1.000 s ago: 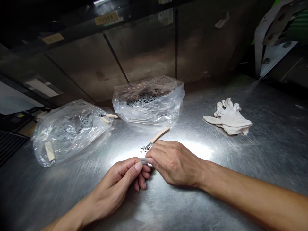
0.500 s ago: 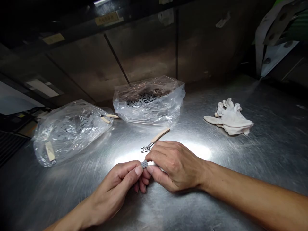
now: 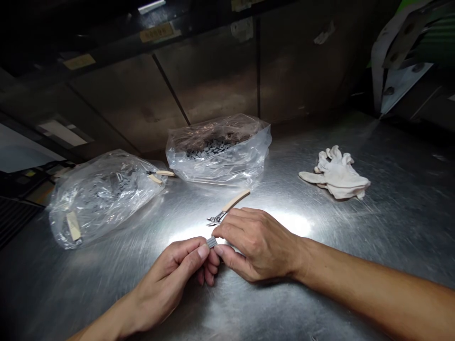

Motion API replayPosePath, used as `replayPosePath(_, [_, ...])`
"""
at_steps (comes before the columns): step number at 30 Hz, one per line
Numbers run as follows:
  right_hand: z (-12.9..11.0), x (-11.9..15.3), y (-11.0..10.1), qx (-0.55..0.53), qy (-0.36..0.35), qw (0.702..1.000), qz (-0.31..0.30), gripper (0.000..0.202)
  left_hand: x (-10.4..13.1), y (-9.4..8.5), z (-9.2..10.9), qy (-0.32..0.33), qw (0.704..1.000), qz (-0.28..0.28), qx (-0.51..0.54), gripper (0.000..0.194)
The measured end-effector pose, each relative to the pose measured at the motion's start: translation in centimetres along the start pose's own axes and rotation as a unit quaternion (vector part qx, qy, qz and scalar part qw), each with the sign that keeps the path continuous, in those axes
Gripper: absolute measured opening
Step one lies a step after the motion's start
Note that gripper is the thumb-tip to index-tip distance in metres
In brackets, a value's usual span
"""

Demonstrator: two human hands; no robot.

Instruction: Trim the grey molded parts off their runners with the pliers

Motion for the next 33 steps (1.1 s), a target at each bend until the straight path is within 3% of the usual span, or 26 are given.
replayPosePath(33, [0.00,0.10,0.18,0.008,-0.002,1.000,-0.014,0.017,-0.26,-0.07,-0.04,-0.009,1.000,0.008,0.021,0.041])
Point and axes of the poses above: each hand's wrist, its own x-axis away from the middle knuckle, its own y-axis out of the palm, z = x × y, the point moved 4 cm from there along -x, towards the middle knuckle, and after that the axes turned 12 degrees about -x, right-handed, at the moved point
